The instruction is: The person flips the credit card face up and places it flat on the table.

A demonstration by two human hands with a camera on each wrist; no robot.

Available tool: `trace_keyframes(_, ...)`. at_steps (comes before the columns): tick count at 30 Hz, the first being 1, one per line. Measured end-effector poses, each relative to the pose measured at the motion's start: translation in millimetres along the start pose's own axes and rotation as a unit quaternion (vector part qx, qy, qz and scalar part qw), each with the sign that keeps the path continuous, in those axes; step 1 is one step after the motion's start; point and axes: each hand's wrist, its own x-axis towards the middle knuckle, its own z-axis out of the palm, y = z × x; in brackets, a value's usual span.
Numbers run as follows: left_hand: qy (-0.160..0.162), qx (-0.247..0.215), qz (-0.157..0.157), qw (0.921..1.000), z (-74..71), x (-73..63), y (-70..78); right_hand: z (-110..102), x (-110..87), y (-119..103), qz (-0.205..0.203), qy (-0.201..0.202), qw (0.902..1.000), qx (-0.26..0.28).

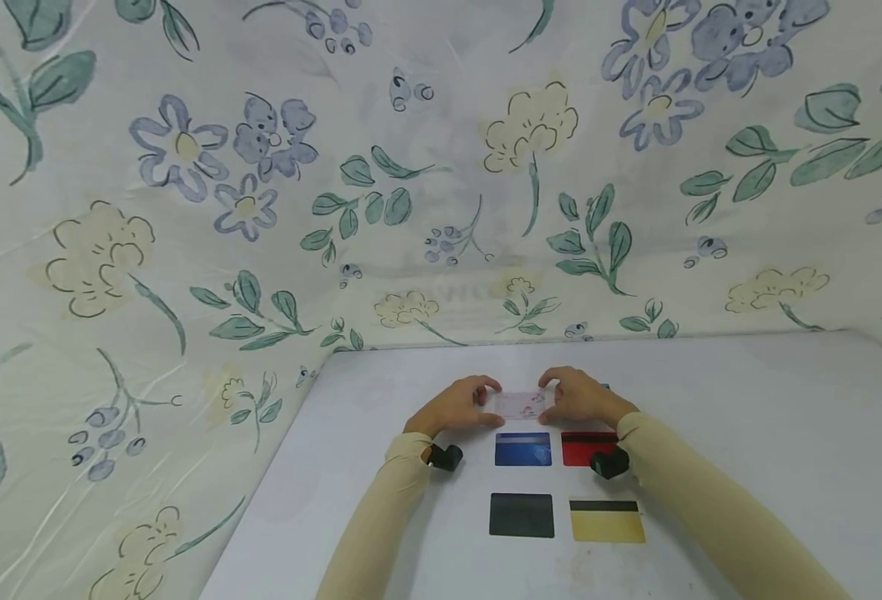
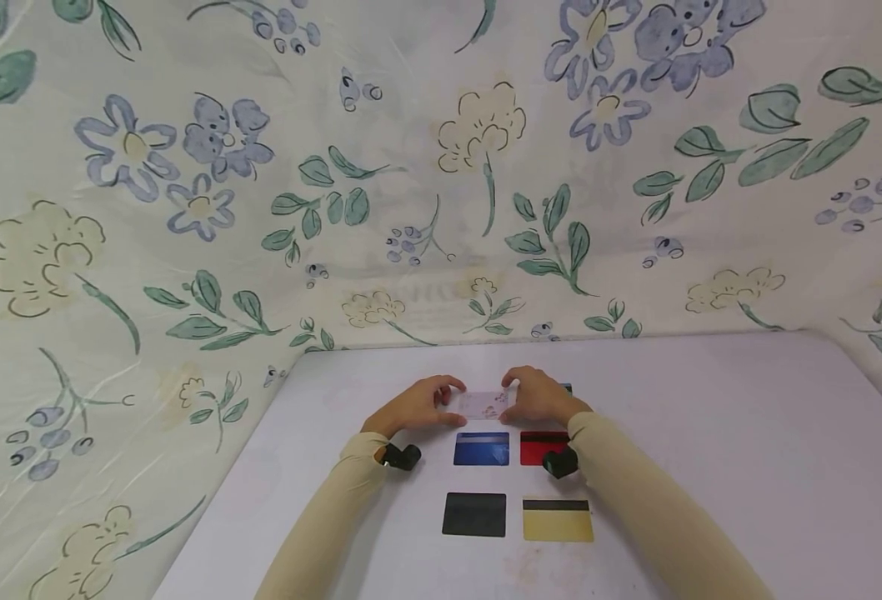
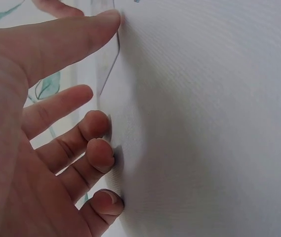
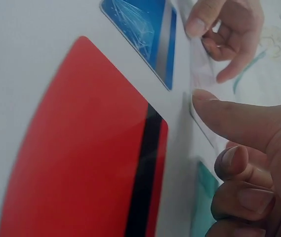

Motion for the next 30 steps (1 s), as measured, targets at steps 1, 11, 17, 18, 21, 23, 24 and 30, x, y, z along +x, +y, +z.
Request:
trace_keyframes(1, 0.001, 0.000, 0.000, 1.0000, 0.4, 0.2, 0.0, -2, -0.5, 2, -0.003, 0.002, 1.0000, 0.005)
trace_keyframes(11, 0.029, 0.016, 0.047, 0.9984, 0.0, 9.6, 8.2, -24, -3.7, 30, -0.045, 0.030, 0.9979, 0.034)
trace_keyframes(17, 0.037, 0.017, 0.058, 0.9975, 1.7, 14.2, 23.3, -36, -12.1, 39, -0.056, 0.045, 0.9963, 0.046)
trace_keyframes(18, 0.038, 0.015, 0.059, 0.9974, 2.3, 15.0, 26.1, -39, -13.9, 40, -0.057, 0.047, 0.9962, 0.047)
trace_keyframes(21, 0.042, 0.010, 0.068, 0.9968, 5.2, 17.9, 32.9, -44, -18.6, 42, -0.061, 0.053, 0.9957, 0.046)
trace_keyframes(23, 0.042, 0.007, 0.072, 0.9965, 7.6, 20.0, 35.8, -47, -20.9, 43, -0.062, 0.059, 0.9954, 0.043)
trace_keyframes(24, 0.042, 0.006, 0.072, 0.9965, 9.2, 21.0, 37.1, -48, -21.8, 45, -0.062, 0.062, 0.9953, 0.041)
trace_keyframes(30, 0.043, 0.007, 0.065, 0.9970, 17.4, 25.4, 46.3, -54, -26.6, 55, -0.054, 0.077, 0.9950, 0.032)
